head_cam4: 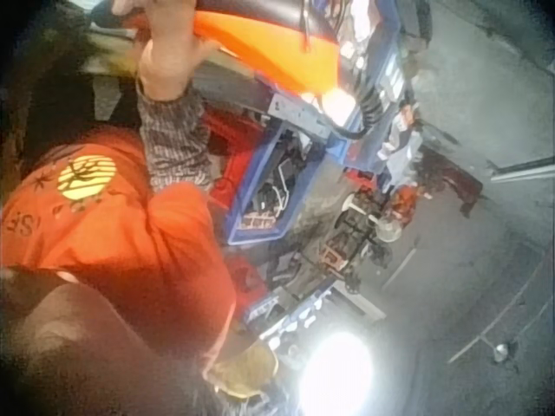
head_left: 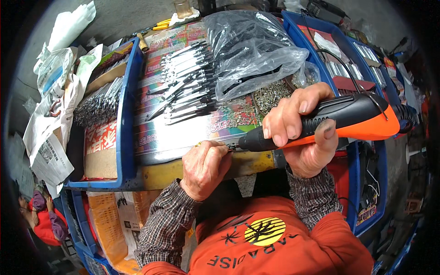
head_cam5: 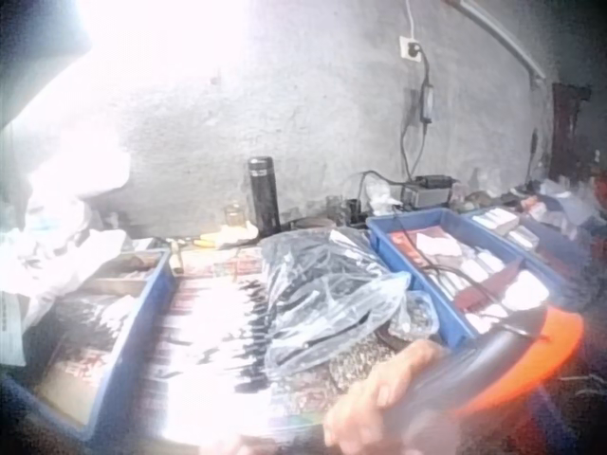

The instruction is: The person assembles metal compass arms by fitting plastic pieces onto them and driving screws using an electric screwdriver.

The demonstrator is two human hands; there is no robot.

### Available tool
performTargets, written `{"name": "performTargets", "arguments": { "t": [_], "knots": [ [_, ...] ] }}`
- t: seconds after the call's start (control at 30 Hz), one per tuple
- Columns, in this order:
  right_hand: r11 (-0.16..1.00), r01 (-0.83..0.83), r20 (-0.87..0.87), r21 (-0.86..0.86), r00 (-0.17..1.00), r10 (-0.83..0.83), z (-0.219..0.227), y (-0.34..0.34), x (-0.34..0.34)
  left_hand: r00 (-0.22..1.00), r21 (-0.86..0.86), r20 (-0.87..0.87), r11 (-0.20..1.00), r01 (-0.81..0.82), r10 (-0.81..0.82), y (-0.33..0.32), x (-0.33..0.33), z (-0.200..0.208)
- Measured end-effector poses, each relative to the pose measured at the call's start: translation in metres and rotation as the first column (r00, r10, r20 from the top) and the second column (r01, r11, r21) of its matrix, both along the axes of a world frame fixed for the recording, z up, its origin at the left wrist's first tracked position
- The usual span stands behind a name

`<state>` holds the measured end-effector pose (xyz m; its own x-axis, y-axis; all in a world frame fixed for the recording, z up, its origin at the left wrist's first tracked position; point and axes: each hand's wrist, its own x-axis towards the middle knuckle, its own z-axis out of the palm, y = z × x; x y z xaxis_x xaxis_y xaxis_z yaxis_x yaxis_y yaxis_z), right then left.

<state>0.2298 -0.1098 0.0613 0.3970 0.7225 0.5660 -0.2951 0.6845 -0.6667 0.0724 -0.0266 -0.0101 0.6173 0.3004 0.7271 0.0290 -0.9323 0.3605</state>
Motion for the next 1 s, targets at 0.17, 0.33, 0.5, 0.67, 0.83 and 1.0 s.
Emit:
{"name": "performTargets", "arguments": {
  "t": [0.17, 0.33, 0.5, 0.67, 0.83, 1.0],
  "knots": [
    [0.993, -0.087, -0.079, 0.077, 0.993, 0.093, -0.0025, -0.002, 0.0021, 1.0, -0.007, 0.018, 1.0, -0.003, 0.003, -0.0023, -0.0018, 0.0003],
    [0.995, -0.06, -0.08, 0.08, 0.995, 0.066, -0.0021, -0.0013, -0.0004, 0.999, 0.06, -0.028, 0.997, -0.038, 0.04, -0.0016, -0.003, 0.0024],
    [0.996, -0.049, -0.066, 0.072, 0.996, 0.054, -0.0039, -0.0014, 0.0019, 0.998, 0.062, -0.056, 0.997, -0.038, 0.042, -0.0012, -0.0018, 0.0026],
    [0.996, -0.043, -0.064, 0.079, 0.997, 0.048, -0.002, -0.0029, 0.0039, 0.997, 0.043, -0.075, 0.999, -0.012, 0.015, 0.0003, -0.0018, 0.0049],
    [0.996, -0.01, -0.049, 0.086, 0.999, 0.014, -0.0008, -0.0054, 0.0073, 0.999, 0.031, -0.05, 0.999, -0.009, 0.011, -0.0018, -0.0011, 0.0049],
    [0.999, 0.033, 0.024, 0.029, 0.999, -0.034, -0.0008, -0.0081, 0.0091, 0.999, 0.046, -0.043, 0.999, -0.019, 0.021, -0.0018, -0.0023, 0.0046]
  ]
}}
